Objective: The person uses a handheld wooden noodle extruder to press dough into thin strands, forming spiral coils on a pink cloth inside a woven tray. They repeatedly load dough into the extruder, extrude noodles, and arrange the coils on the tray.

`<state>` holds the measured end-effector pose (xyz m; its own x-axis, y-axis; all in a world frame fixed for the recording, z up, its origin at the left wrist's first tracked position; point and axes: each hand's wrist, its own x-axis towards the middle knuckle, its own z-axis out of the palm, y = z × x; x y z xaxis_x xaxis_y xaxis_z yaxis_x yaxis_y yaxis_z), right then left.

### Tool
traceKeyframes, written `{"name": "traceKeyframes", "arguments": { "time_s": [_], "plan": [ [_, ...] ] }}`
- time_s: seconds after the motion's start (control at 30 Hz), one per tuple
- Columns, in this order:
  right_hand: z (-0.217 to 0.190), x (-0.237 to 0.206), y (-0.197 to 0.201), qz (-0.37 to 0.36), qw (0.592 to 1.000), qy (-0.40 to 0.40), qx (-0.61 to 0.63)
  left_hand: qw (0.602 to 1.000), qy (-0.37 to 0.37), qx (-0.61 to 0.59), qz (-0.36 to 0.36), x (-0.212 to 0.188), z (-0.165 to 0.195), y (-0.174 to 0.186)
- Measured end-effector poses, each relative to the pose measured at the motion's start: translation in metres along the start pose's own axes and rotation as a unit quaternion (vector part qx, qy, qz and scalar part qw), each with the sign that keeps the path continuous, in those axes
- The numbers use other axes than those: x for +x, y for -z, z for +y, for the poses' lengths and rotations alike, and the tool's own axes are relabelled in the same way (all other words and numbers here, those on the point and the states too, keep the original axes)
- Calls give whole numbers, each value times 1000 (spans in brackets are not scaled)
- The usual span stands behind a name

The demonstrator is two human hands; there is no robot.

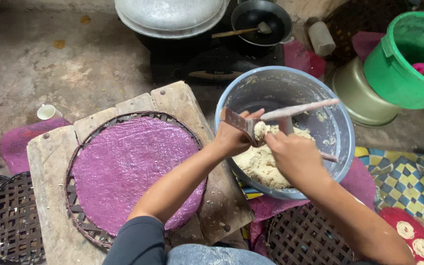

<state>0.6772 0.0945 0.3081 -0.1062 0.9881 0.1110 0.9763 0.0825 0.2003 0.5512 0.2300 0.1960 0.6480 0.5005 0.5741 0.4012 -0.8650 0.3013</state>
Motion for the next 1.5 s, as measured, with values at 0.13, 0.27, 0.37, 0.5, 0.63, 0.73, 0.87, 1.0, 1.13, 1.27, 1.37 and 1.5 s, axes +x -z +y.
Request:
{"name": "traceKeyframes", "arguments": {
  "time_s": [0.13,0.27,0.37,0.5,0.63,0.73,0.87,1.0,1.13,1.27,1.37,1.5],
  "plan": [
    [37,-47,-7,-10,977,-159,143,979,161,-99,-77,-5,-15,7],
    [45,-55,-55,118,940,-191,257,976,196,-91,-28,-3,-13,10],
    [11,-40,-106,-81,862,-357,349,986,165,20,20,3,1,1],
    [-20,-39,-151,130,776,-250,564,980,192,-45,32,9,-8,-3],
    [-3,-52,-156,38,742,-252,620,966,241,-83,30,9,-46,2],
    [28,-58,-135,-34,829,-316,460,924,241,-277,106,-3,-76,3],
    [22,-37,-101,44,836,-216,503,743,302,-592,77,-47,-66,-1],
    [-42,16,-81,236,549,122,792,523,303,-795,-54,-120,-2,33],
    [-96,26,-53,164,427,140,878,501,250,-818,-131,-162,30,116],
    [-126,28,-15,148,558,185,795,793,254,-545,-92,-187,7,198],
    [-154,19,2,174,718,280,613,927,180,-321,-72,-203,-1,221],
    [-183,4,5,259,727,431,467,952,170,-248,-49,-227,15,216]
  ]
}}
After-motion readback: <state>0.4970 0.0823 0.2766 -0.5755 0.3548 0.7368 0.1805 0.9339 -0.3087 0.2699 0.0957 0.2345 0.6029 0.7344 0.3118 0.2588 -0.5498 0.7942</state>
